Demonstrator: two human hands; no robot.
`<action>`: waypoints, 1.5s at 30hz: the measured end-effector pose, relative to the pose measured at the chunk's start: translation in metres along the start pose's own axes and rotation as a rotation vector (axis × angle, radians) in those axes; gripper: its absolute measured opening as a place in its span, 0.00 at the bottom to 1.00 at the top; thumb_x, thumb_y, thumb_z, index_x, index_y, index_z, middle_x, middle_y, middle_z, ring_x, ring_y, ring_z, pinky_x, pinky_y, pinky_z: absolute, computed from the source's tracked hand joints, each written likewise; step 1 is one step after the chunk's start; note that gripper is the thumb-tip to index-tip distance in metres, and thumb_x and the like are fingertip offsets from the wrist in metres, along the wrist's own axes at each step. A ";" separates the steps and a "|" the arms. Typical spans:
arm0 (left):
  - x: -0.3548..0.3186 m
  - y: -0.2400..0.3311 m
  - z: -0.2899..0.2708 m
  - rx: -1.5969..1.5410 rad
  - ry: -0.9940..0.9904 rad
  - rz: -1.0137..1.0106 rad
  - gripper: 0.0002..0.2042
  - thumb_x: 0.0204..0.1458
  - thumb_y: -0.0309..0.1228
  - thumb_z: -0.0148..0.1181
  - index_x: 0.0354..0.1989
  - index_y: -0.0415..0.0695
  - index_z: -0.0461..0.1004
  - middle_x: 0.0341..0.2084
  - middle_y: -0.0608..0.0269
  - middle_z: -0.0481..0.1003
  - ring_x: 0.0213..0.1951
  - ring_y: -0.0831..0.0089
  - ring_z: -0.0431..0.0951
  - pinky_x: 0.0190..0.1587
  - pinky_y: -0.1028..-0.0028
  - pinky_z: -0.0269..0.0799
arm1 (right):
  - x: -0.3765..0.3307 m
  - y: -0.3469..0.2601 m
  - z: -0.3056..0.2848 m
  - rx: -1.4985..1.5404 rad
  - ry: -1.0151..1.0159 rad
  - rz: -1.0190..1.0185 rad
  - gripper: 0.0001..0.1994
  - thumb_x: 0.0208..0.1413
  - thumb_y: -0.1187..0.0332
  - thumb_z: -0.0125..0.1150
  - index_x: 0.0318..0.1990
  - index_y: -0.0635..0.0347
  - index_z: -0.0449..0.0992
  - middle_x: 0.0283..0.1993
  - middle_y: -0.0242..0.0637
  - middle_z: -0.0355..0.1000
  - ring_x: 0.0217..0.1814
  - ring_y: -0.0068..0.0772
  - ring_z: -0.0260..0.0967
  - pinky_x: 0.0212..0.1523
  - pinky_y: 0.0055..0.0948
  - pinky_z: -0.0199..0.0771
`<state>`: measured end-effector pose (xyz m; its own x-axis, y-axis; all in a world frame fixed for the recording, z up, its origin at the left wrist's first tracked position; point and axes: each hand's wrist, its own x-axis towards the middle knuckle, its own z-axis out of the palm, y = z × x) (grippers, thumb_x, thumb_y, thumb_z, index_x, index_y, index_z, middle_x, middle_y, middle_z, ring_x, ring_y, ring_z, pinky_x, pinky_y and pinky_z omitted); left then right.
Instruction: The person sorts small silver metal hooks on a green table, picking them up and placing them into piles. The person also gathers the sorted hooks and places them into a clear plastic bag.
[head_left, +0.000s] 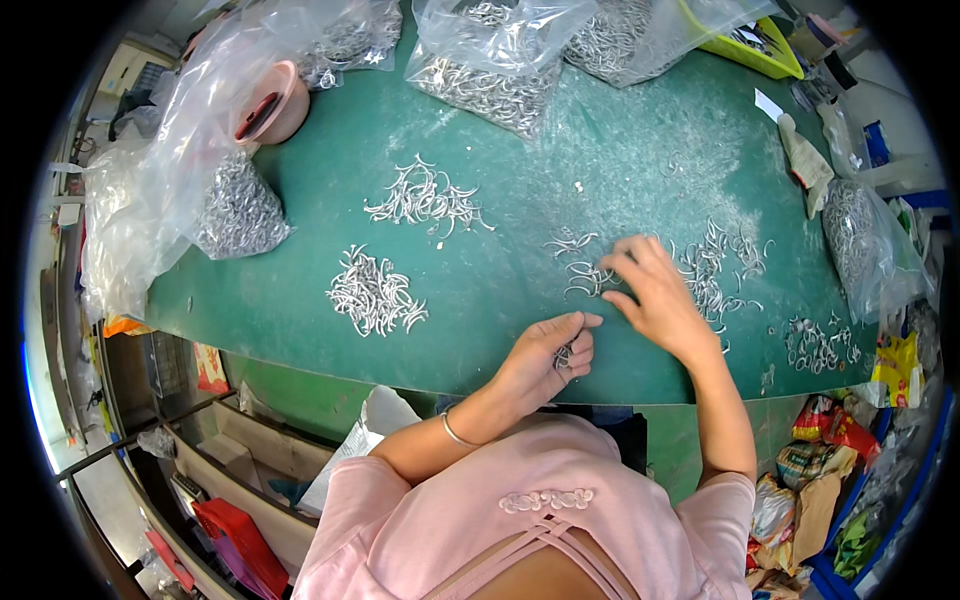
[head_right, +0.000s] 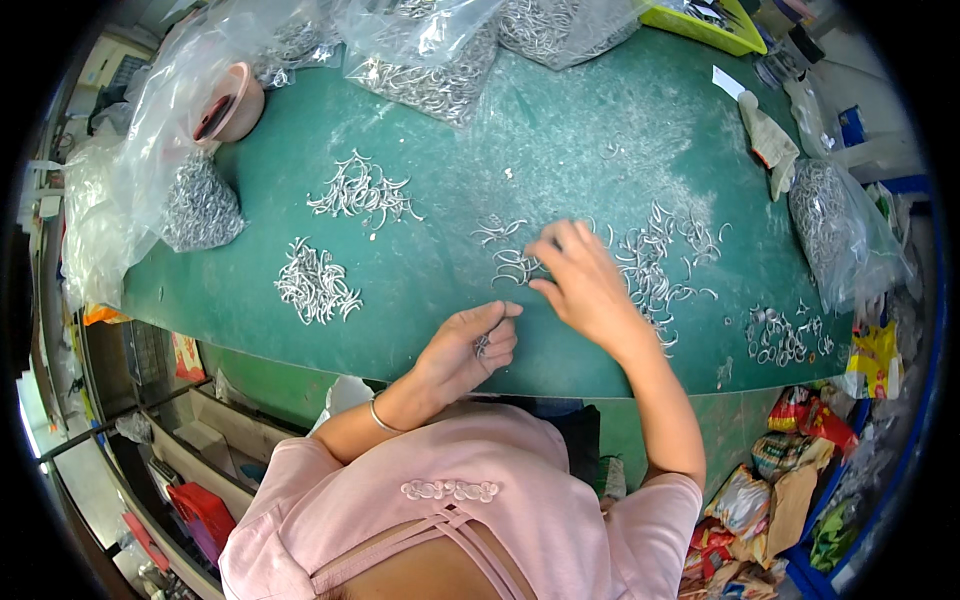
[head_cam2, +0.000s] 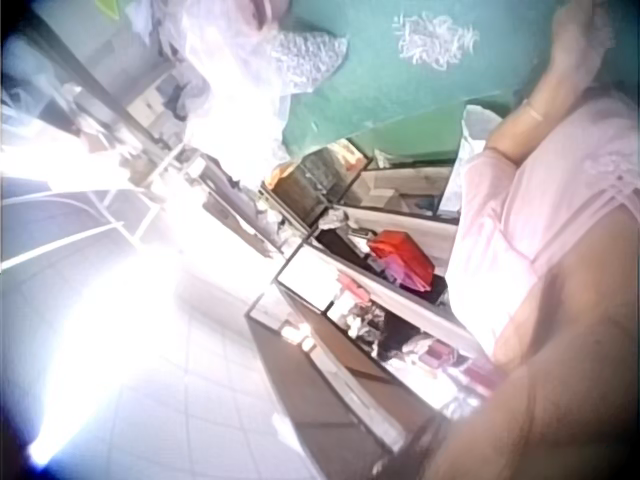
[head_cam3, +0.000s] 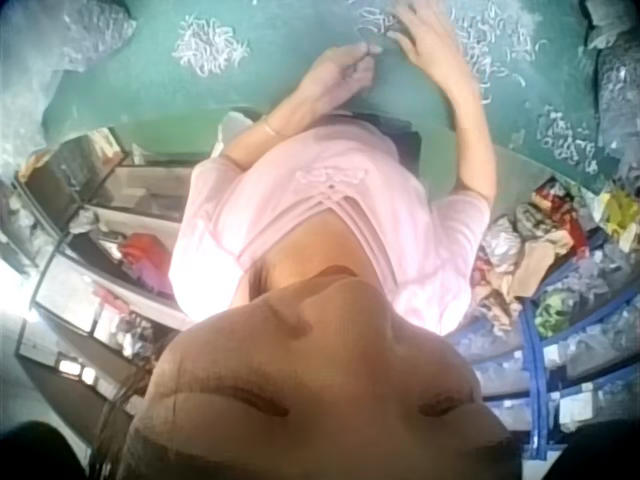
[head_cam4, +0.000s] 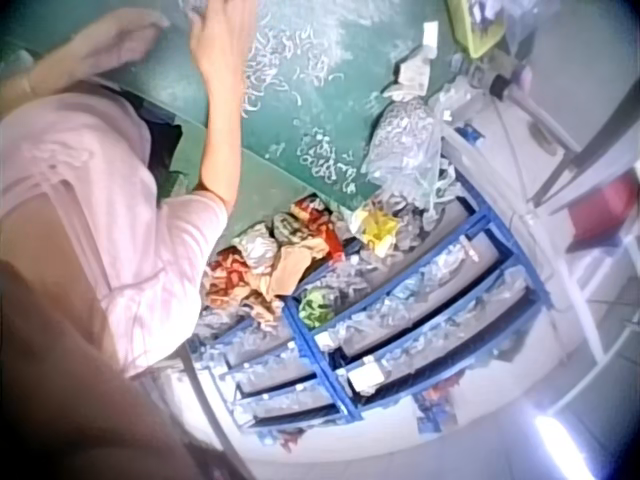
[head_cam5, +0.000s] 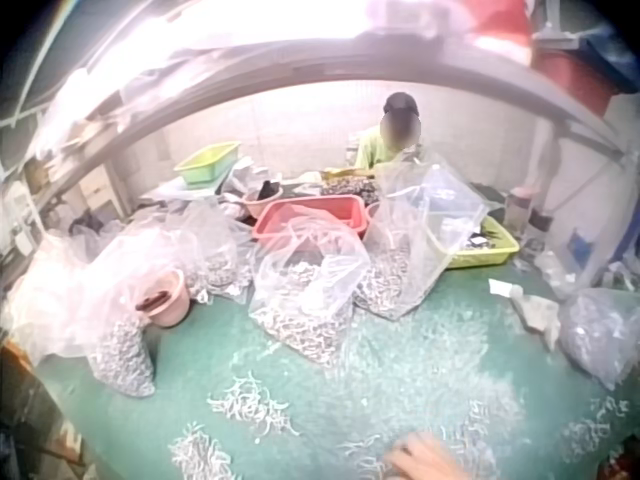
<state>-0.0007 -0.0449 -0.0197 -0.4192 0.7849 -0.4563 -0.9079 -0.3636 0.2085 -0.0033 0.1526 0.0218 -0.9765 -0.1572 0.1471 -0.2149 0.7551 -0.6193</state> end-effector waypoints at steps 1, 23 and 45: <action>-0.002 0.001 0.004 0.026 0.013 -0.020 0.14 0.62 0.33 0.48 0.51 0.37 0.68 0.25 0.69 0.65 0.24 0.81 0.61 0.29 0.80 0.62 | -0.001 0.002 0.005 -0.040 -0.040 0.002 0.09 0.46 0.77 0.61 0.34 0.63 0.69 0.40 0.42 0.65 0.46 0.48 0.63 0.46 0.38 0.65; -0.009 0.003 0.002 0.120 0.050 -0.005 0.16 0.58 0.26 0.51 0.54 0.35 0.67 0.37 0.61 0.73 0.36 0.77 0.72 0.40 0.79 0.70 | -0.010 0.018 -0.002 -0.070 0.207 0.281 0.04 0.49 0.77 0.59 0.33 0.65 0.71 0.32 0.44 0.69 0.36 0.44 0.67 0.38 0.37 0.66; -0.005 0.006 0.014 -0.005 0.094 0.041 0.18 0.61 0.30 0.44 0.57 0.32 0.63 0.52 0.46 0.69 0.54 0.60 0.70 0.58 0.66 0.65 | -0.034 -0.022 0.002 0.642 -0.086 0.481 0.06 0.54 0.72 0.60 0.36 0.65 0.72 0.29 0.33 0.71 0.28 0.23 0.64 0.30 0.23 0.63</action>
<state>-0.0042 -0.0444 -0.0039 -0.4539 0.7189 -0.5265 -0.8898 -0.3974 0.2245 0.0341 0.1403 0.0293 -0.9562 0.0242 -0.2918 0.2887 0.2439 -0.9258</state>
